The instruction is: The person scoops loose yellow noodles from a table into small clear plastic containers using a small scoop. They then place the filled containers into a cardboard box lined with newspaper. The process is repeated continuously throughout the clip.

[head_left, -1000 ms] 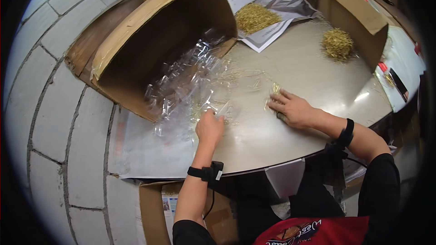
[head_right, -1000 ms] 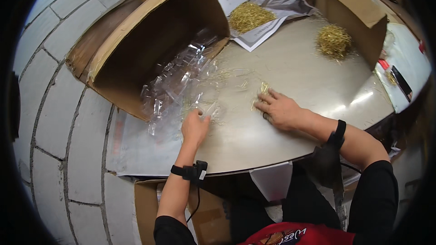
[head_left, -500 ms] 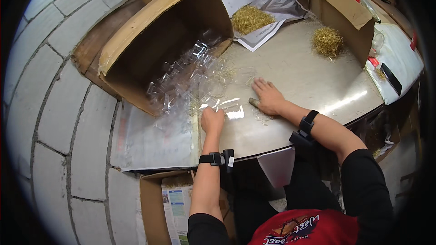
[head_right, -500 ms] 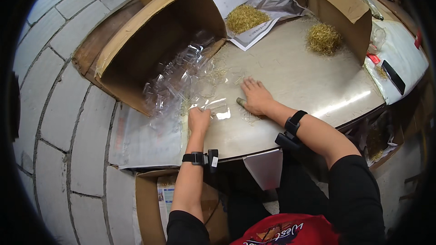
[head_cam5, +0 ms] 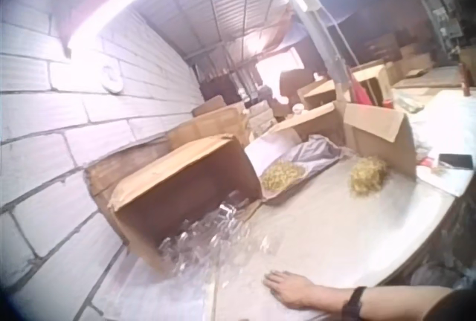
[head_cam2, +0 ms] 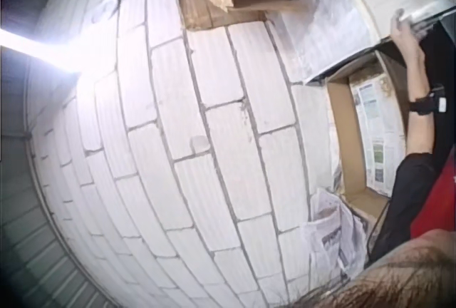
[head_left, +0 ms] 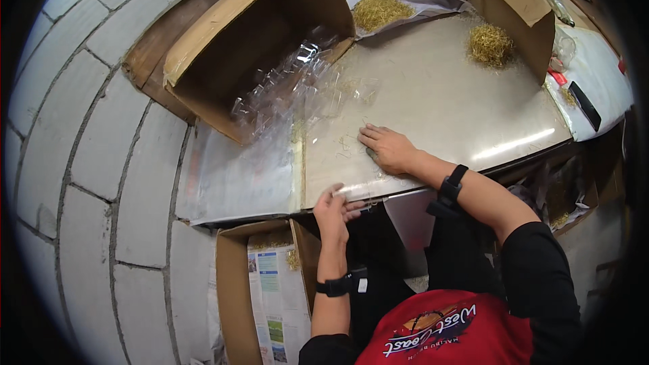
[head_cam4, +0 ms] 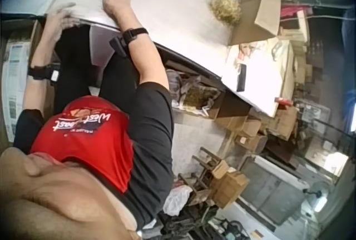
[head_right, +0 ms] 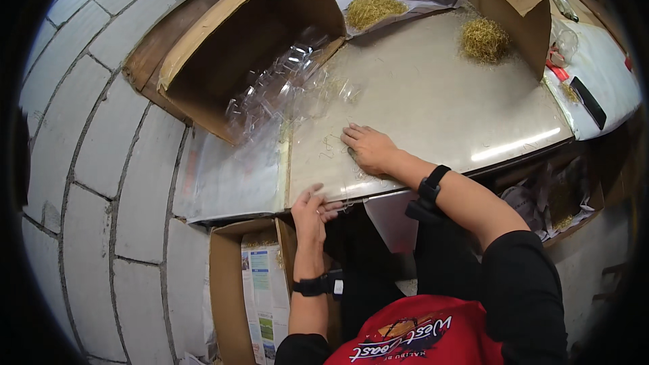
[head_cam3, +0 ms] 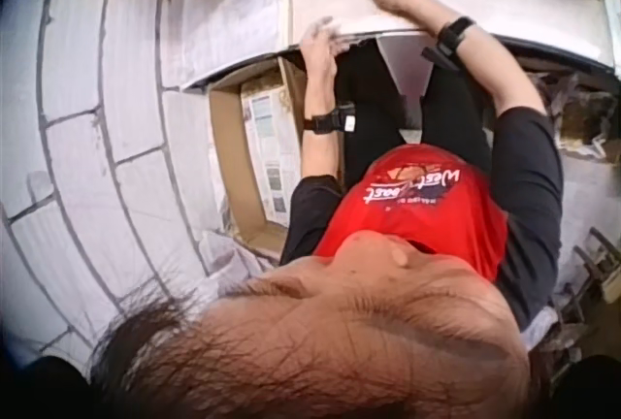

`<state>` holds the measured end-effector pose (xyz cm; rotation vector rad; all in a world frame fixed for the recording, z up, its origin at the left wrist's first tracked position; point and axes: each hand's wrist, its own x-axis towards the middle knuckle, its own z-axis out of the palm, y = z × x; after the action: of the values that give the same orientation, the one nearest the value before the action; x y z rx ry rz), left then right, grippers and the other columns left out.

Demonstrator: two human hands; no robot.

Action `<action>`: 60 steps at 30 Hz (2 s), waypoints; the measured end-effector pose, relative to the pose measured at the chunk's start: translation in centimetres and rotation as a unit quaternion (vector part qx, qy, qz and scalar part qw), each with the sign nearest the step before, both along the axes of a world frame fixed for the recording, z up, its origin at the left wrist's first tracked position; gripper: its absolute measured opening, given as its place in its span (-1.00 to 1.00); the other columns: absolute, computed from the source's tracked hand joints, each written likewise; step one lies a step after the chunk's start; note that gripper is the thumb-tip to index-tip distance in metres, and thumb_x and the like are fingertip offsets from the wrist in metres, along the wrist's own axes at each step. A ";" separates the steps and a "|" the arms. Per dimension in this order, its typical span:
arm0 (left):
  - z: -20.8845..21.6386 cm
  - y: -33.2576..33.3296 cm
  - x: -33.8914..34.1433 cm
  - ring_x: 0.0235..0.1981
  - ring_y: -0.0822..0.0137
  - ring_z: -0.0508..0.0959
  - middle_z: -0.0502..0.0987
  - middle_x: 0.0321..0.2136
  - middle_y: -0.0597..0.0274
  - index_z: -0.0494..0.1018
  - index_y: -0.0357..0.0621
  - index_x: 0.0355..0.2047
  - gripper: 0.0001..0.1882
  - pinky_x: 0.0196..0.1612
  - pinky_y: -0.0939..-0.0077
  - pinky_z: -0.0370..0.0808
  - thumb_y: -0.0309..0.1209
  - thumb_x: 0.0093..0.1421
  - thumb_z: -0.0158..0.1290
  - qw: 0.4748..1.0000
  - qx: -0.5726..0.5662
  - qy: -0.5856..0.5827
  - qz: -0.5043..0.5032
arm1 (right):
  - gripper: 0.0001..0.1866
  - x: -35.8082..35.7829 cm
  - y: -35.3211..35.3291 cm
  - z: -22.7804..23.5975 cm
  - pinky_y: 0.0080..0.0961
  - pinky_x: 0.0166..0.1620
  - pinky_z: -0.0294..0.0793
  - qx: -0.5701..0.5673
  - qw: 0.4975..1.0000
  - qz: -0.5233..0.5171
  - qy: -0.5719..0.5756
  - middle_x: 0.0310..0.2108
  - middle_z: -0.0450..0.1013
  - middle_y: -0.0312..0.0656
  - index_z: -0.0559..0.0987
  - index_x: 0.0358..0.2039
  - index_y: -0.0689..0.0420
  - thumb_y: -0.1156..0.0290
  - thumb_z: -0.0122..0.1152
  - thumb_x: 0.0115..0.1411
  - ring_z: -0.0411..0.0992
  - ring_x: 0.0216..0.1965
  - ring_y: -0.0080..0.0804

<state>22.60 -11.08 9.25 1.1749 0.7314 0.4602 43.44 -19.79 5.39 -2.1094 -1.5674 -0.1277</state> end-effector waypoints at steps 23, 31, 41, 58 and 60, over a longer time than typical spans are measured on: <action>-13.4 -12.8 -6.1 -0.30 -0.01 0.61 0.50 -0.14 -0.04 0.25 -0.23 0.05 -0.47 -0.49 0.34 0.61 -0.02 0.34 -0.33 0.949 -0.268 0.009 -0.168 | -0.57 -14.0 -13.8 3.6 -0.30 0.07 0.36 0.042 0.995 -0.053 0.072 0.04 0.32 -0.03 0.43 -0.03 0.21 0.53 0.12 0.02 0.28 0.10 -0.09; -16.5 -12.7 -6.5 -0.28 0.24 0.60 0.51 -0.20 0.13 0.31 -0.20 -0.01 -0.50 -0.40 0.29 0.62 -0.03 0.35 -0.33 0.947 -0.281 -0.022 -0.152 | -0.63 -18.5 -16.8 -3.3 -0.27 -0.06 0.43 -0.034 0.982 0.039 0.180 -0.12 0.41 -0.02 0.48 -0.17 0.24 0.60 0.13 -0.09 0.38 -0.09 -0.03; -19.0 -11.5 -7.1 -0.25 0.23 0.60 0.52 -0.17 0.11 0.32 -0.24 -0.03 -0.66 -0.38 0.38 0.62 -0.28 0.31 -0.22 0.941 -0.296 0.023 -0.162 | -0.67 -10.6 -8.8 4.0 -0.27 -0.10 0.44 0.125 0.986 -0.001 0.109 -0.17 0.44 -0.01 0.48 -0.16 0.20 0.52 0.13 -0.01 0.41 -0.12 -0.04; -18.4 -8.3 -8.3 -0.29 0.33 0.58 0.52 -0.24 0.15 0.37 -0.29 -0.06 -0.64 -0.32 0.44 0.60 -0.27 0.31 -0.19 0.931 -0.297 0.027 -0.212 | -0.54 1.0 11.0 0.6 -0.28 0.20 0.17 -0.034 0.999 0.036 -0.010 0.14 0.23 -0.03 0.34 0.05 0.22 0.24 -0.04 0.20 0.14 0.21 -0.06; -20.3 -8.9 -8.5 -0.28 0.34 0.58 0.52 -0.23 0.16 0.36 -0.30 -0.06 -0.65 -0.33 0.45 0.59 -0.26 0.30 -0.13 0.940 -0.269 0.027 -0.210 | -0.58 0.2 7.5 0.5 -0.31 0.18 0.21 -0.035 0.998 0.052 -0.019 0.14 0.25 -0.09 0.35 0.05 0.20 0.29 -0.06 0.21 0.17 0.20 -0.08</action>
<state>14.05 -20.01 -11.00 0.7902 0.5792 -0.1319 43.63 -12.29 5.87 -2.0837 -1.7230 -0.0784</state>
